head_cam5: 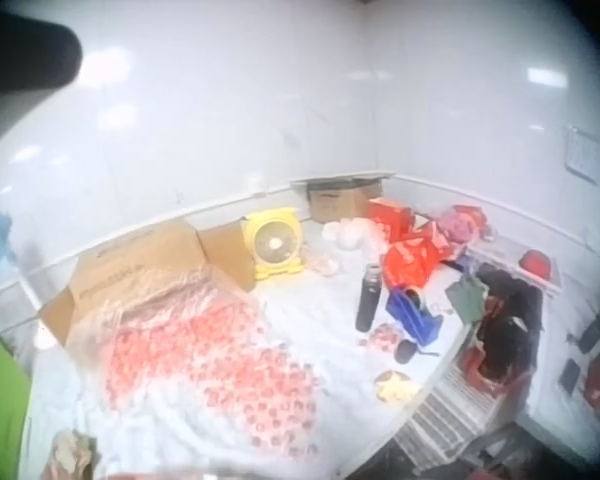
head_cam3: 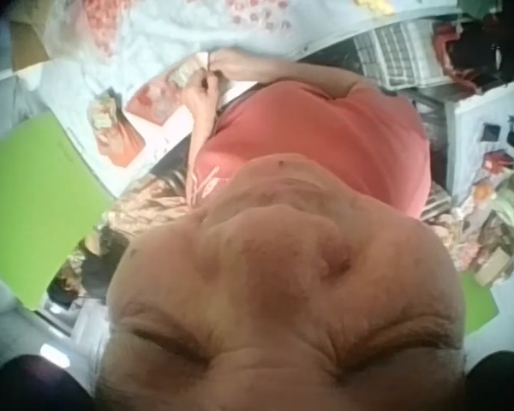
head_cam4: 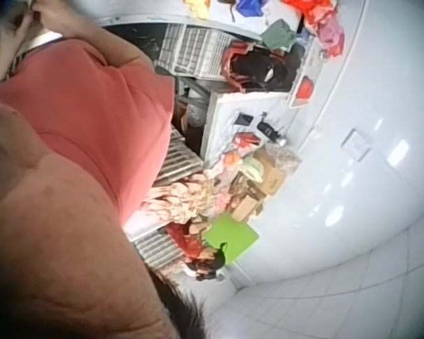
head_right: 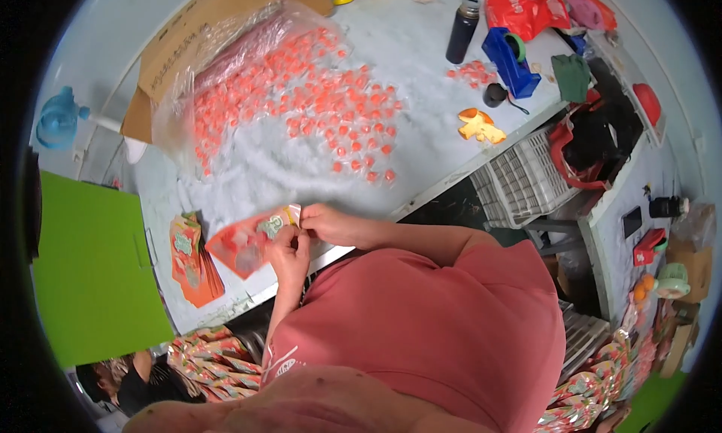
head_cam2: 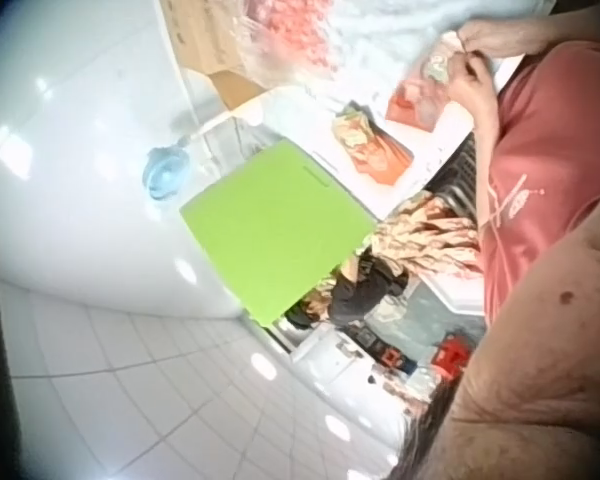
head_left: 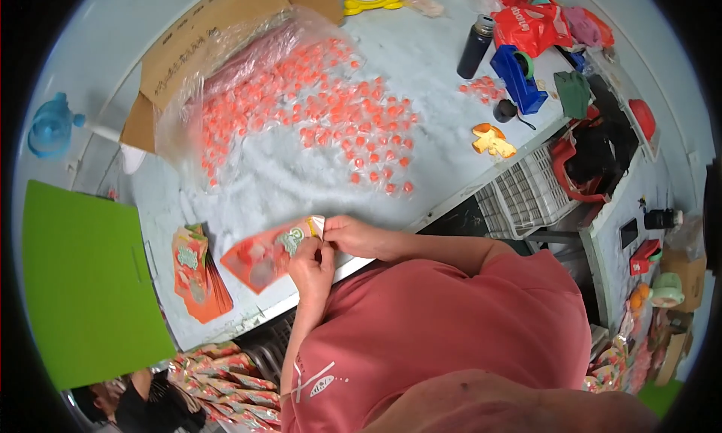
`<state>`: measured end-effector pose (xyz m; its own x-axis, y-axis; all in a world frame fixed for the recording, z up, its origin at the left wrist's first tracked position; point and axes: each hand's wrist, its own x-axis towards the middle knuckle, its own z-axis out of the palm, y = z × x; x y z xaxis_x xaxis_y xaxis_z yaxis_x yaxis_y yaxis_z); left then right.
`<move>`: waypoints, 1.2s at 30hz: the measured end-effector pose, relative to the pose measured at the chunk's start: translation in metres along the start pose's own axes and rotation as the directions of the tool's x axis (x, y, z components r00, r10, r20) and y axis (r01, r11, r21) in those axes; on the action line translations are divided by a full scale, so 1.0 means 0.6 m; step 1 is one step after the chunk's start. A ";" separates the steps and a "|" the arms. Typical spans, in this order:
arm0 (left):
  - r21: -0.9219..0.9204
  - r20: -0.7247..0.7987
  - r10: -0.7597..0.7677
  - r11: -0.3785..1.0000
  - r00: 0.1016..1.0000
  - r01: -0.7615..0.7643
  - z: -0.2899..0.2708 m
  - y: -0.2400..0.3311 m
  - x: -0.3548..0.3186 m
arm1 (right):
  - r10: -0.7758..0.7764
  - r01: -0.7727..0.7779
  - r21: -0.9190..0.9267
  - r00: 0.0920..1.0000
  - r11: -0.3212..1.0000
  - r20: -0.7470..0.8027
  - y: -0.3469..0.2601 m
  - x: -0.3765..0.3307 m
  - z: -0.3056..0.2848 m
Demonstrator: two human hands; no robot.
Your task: Packing small individually wrapped candies into plastic pouches.
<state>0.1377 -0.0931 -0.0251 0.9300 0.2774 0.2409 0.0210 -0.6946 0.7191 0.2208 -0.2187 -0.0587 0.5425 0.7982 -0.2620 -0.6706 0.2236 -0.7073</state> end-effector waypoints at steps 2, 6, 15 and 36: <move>0.052 0.048 0.114 0.992 0.992 -0.117 -0.005 -0.005 -0.002 | -0.192 0.277 -0.366 0.949 0.888 0.251 0.036 0.031 -0.055; 0.076 0.022 0.157 0.984 0.987 -0.158 -0.009 0.020 -0.023 | -0.241 0.275 -0.662 0.960 0.697 0.145 0.012 0.027 -0.016; 0.098 -0.007 0.213 0.972 0.977 -0.211 0.006 0.029 -0.018 | -0.094 0.164 -0.231 0.954 0.959 0.285 0.021 0.064 -0.016; 0.361 0.301 0.412 0.786 0.860 -0.503 -0.046 0.006 0.000 | 0.039 0.190 -0.740 0.959 0.646 0.280 -0.067 -0.069 0.056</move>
<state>0.1276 -0.0770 -0.0044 0.9189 -0.2473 0.3072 -0.3187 -0.9246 0.2089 0.2086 -0.2418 0.0025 0.3522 0.9311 -0.0948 0.0444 -0.1178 -0.9920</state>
